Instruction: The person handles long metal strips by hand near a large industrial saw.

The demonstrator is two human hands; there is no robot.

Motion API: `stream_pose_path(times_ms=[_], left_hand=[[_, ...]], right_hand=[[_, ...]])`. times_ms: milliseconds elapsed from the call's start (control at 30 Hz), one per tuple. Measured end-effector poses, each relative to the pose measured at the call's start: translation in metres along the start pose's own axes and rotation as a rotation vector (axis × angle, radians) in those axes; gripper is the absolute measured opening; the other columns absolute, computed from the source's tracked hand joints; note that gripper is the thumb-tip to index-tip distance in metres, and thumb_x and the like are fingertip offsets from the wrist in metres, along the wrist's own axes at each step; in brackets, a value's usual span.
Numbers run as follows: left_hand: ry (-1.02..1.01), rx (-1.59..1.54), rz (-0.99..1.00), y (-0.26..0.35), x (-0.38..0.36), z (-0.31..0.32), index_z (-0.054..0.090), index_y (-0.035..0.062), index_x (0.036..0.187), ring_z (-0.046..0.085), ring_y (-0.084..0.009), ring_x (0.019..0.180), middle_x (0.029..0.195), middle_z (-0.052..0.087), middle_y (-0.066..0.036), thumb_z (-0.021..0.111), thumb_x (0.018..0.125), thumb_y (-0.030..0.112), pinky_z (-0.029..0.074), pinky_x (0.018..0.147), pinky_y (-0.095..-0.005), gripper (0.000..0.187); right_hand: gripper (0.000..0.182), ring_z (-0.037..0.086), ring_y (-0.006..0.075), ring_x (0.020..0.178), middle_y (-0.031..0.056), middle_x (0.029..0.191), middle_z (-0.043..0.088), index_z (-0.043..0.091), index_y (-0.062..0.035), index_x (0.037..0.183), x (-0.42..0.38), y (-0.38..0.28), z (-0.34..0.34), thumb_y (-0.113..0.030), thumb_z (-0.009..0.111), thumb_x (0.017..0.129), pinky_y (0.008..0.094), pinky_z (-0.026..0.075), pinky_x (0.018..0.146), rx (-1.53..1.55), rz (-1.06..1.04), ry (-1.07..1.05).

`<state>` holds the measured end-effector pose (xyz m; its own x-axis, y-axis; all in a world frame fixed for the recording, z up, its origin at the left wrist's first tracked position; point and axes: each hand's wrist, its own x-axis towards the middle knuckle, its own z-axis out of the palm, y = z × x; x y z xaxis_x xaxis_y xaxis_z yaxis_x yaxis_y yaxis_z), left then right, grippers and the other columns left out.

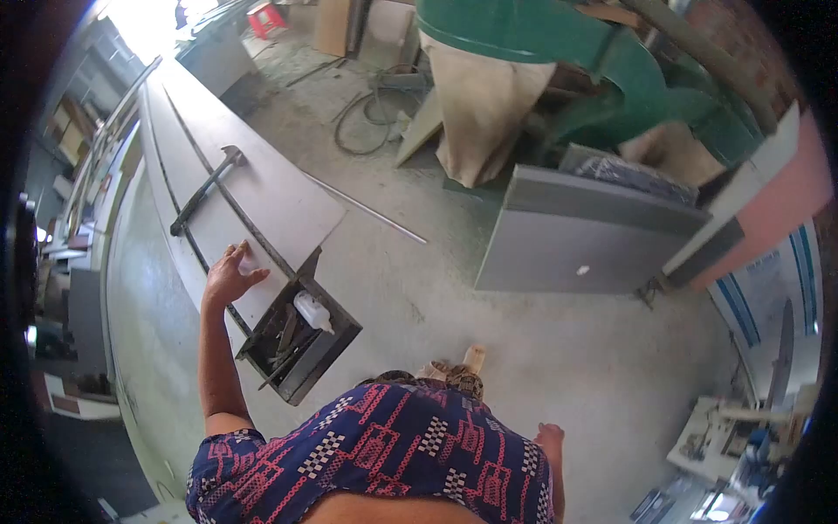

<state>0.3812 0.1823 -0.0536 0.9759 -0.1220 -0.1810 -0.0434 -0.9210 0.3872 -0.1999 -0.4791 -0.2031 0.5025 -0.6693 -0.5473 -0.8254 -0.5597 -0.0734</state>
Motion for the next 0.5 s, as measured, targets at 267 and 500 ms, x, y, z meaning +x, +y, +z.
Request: stream_pose_path(times_ms=[267,500], left_hand=[[-0.045,-0.149,-0.254,0.017,0.015,0.027,0.044,0.0121,0.135,0.039,-0.0334,0.128,0.142,0.035,-0.018,0.064,0.07,0.062,0.034,0.104,-0.0377,0.085],[-0.016,-0.321,-0.381,0.022,0.012,0.035,0.048,0.0147,0.133,0.032,-0.0325,0.133,0.146,0.031,-0.013,0.068,0.07,0.057,0.03,0.107,-0.0389,0.078]], right_hand=[[0.033,0.064,0.0178,0.069,0.01,0.082,0.065,0.063,0.0002,0.1,0.107,-0.172,-0.136,-0.025,0.066,0.079,0.0319,0.053,0.059,0.513,0.087,-0.012],[0.039,0.062,0.0301,0.097,0.017,0.096,0.066,0.068,-0.0027,0.096,0.237,-0.214,-0.142,-0.036,0.065,0.076,0.0376,0.047,0.086,-0.624,-0.399,-0.426]])
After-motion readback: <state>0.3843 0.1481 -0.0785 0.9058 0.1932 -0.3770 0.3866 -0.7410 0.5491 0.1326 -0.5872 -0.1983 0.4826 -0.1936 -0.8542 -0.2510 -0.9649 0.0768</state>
